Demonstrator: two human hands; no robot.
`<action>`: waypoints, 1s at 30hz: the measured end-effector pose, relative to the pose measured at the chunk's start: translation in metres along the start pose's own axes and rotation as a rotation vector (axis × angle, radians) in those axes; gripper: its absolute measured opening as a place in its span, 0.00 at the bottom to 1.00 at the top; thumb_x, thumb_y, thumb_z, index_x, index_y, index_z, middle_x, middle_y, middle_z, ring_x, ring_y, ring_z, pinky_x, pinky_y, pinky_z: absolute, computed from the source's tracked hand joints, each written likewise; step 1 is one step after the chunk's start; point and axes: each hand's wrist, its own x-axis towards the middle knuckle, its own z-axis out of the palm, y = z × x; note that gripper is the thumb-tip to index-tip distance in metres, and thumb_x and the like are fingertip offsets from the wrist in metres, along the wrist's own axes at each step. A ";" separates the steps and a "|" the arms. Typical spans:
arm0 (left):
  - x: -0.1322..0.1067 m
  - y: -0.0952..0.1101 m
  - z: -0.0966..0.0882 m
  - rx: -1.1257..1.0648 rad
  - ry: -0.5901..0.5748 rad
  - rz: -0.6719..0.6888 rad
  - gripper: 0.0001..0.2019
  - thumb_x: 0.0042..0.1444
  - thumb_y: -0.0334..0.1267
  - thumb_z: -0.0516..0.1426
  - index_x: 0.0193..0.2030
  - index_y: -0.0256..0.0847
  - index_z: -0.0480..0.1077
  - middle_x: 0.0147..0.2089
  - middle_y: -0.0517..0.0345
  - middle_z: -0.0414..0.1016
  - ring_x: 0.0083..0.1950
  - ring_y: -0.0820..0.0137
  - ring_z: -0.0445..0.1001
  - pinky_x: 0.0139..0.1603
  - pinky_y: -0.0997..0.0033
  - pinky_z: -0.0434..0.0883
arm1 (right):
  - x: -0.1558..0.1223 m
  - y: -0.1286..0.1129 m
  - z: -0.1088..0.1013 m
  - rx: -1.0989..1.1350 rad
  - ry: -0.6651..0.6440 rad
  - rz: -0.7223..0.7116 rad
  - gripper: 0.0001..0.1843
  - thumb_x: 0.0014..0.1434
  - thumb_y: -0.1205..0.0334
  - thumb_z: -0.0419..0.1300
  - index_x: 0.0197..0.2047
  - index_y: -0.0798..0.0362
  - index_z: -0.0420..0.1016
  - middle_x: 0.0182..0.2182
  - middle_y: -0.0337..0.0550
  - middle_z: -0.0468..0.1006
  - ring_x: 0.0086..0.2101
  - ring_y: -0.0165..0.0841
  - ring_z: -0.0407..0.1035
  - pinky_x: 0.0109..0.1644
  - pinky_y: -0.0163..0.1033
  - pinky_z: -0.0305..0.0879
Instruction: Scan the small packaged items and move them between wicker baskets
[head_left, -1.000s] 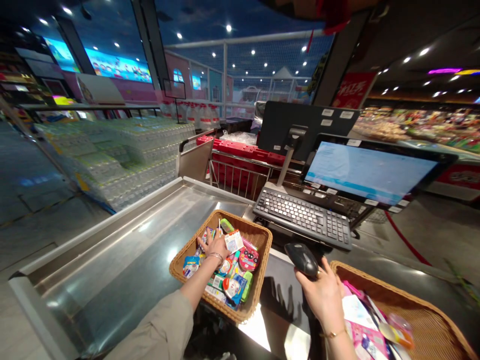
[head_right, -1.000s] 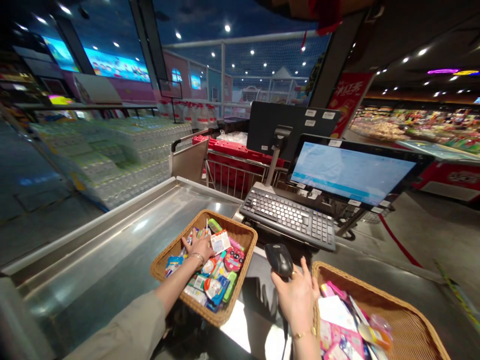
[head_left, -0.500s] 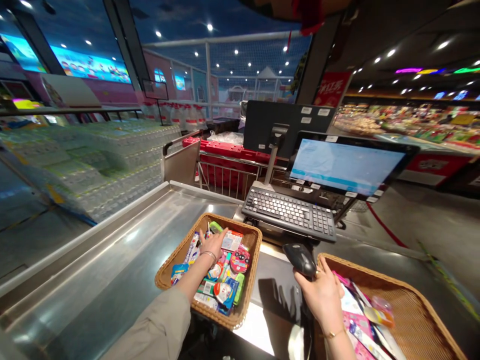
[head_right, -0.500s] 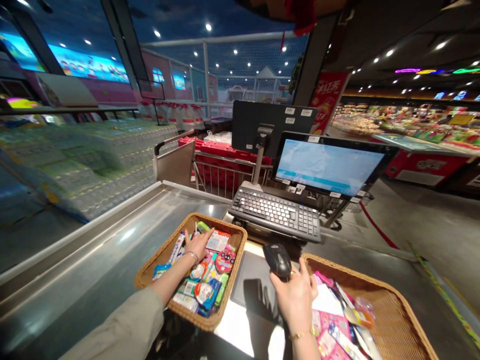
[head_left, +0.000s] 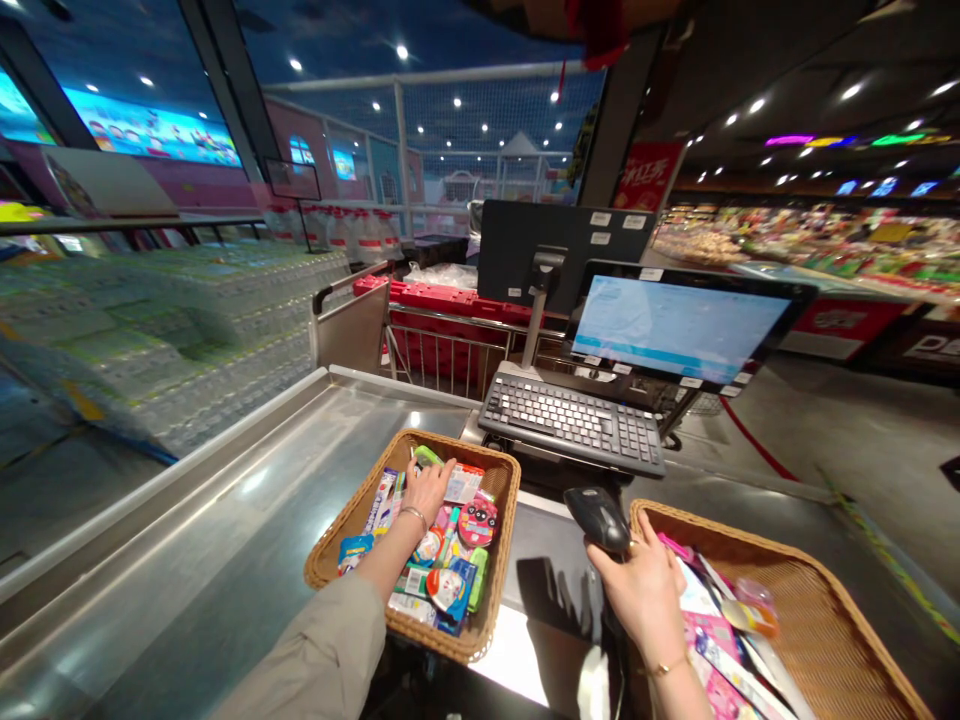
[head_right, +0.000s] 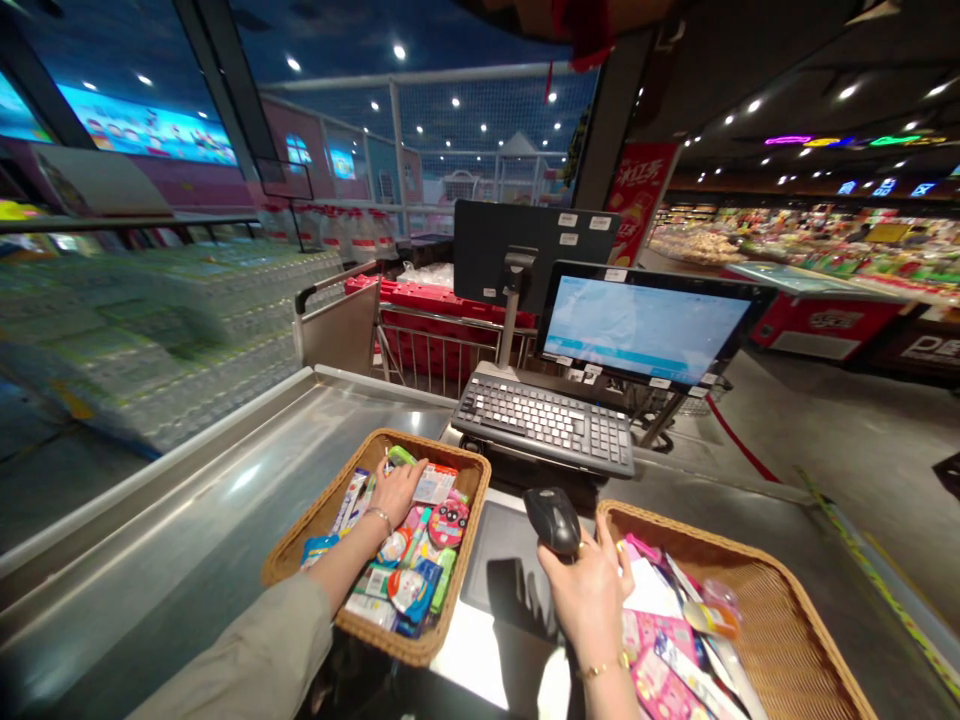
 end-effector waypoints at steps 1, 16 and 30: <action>0.000 0.000 -0.001 0.000 0.009 0.016 0.32 0.59 0.30 0.50 0.70 0.46 0.53 0.51 0.49 0.74 0.54 0.60 0.72 0.71 0.43 0.39 | -0.001 0.001 0.000 -0.003 -0.003 -0.004 0.21 0.49 0.46 0.55 0.36 0.51 0.82 0.49 0.52 0.80 0.64 0.46 0.55 0.67 0.53 0.44; -0.010 -0.016 -0.018 0.026 0.127 0.171 0.32 0.52 0.42 0.60 0.66 0.46 0.63 0.76 0.51 0.48 0.76 0.47 0.40 0.70 0.34 0.22 | -0.012 -0.006 -0.006 -0.004 0.030 0.052 0.20 0.48 0.45 0.54 0.34 0.48 0.80 0.47 0.51 0.81 0.63 0.47 0.57 0.68 0.56 0.41; -0.025 -0.011 -0.064 -0.048 0.249 0.085 0.35 0.51 0.52 0.61 0.65 0.42 0.63 0.75 0.47 0.48 0.76 0.45 0.37 0.69 0.30 0.20 | -0.018 -0.013 -0.016 0.014 0.042 0.069 0.18 0.45 0.48 0.56 0.31 0.49 0.80 0.46 0.52 0.81 0.62 0.48 0.59 0.67 0.57 0.45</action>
